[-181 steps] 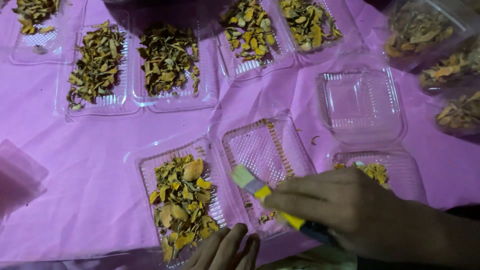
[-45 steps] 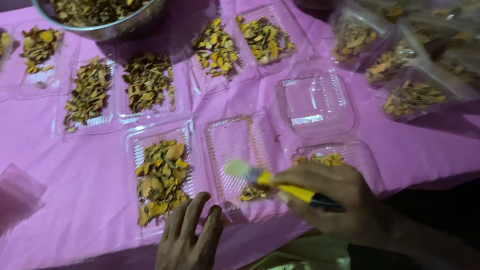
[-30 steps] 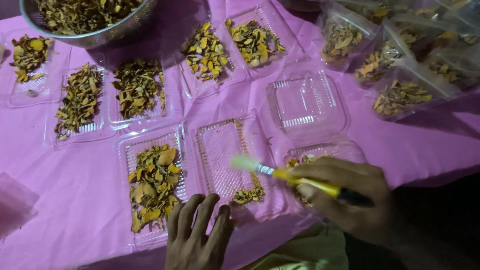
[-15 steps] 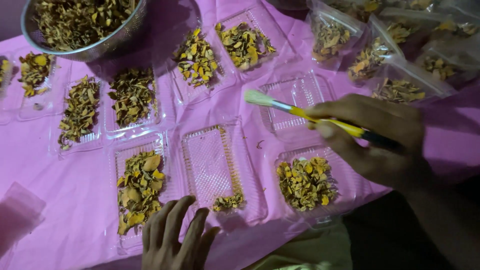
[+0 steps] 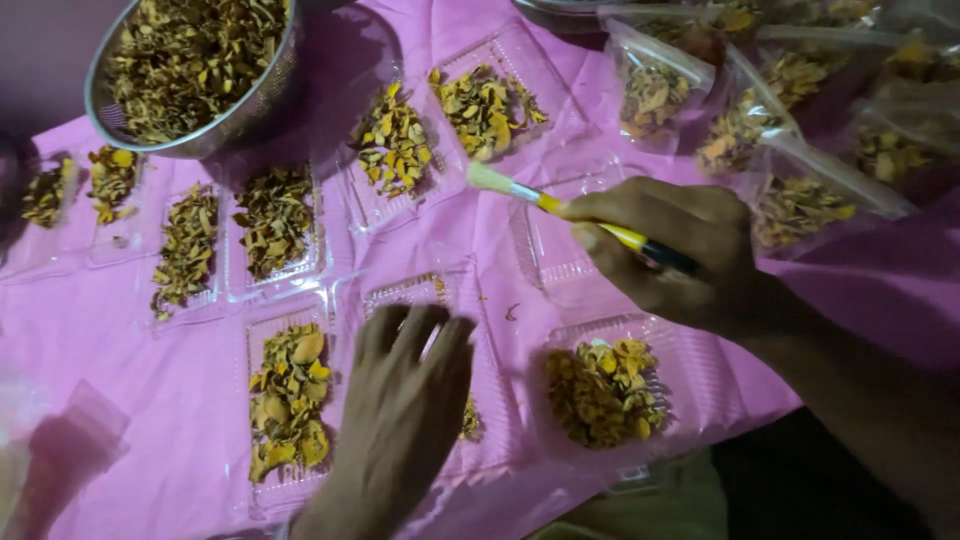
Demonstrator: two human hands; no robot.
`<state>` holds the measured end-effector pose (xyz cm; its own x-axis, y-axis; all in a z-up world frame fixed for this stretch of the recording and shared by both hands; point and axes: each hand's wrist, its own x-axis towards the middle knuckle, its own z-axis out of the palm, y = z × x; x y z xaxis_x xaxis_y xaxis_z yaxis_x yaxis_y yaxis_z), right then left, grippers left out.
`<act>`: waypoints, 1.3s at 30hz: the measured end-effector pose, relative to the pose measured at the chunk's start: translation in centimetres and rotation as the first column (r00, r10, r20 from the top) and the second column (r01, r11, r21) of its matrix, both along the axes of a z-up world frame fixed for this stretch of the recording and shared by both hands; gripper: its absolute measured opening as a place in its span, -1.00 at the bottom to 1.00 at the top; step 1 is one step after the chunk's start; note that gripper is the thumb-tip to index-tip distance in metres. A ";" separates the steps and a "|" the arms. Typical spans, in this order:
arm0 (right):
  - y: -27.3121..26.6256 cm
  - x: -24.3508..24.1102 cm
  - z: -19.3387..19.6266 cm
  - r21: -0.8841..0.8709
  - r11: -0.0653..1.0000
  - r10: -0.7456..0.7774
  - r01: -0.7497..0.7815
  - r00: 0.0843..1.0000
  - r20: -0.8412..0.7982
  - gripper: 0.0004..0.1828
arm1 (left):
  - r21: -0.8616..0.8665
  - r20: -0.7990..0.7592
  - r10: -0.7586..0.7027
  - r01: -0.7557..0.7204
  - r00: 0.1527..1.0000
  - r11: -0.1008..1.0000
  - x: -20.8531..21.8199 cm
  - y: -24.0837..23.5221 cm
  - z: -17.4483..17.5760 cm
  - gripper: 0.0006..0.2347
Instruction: Using a paintbrush to clean the edges and arrange dried herbal material inside plastic containers for packaging.
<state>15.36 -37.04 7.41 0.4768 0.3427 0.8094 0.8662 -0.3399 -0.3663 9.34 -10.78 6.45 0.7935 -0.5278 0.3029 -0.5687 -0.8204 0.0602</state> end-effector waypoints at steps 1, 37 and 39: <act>-0.2 -0.1 -0.1 0.000 1.000 -0.017 0.017 0.999 0.036 -0.82 | 0.078 -0.057 0.004 0.000 0.998 0.997 1.4 -0.2 -0.7 -0.81; -2.2 0.1 -0.7 -0.031 0.996 -0.075 0.081 0.984 0.161 -0.86 | 0.245 -0.185 0.078 -0.031 0.980 0.969 5.1 -0.3 0.2 -0.67; -2.3 0.2 -0.3 -0.018 0.997 -0.065 0.069 0.987 0.145 -0.85 | 0.258 -0.177 0.066 -0.019 0.982 0.966 5.5 -0.1 -0.3 -0.74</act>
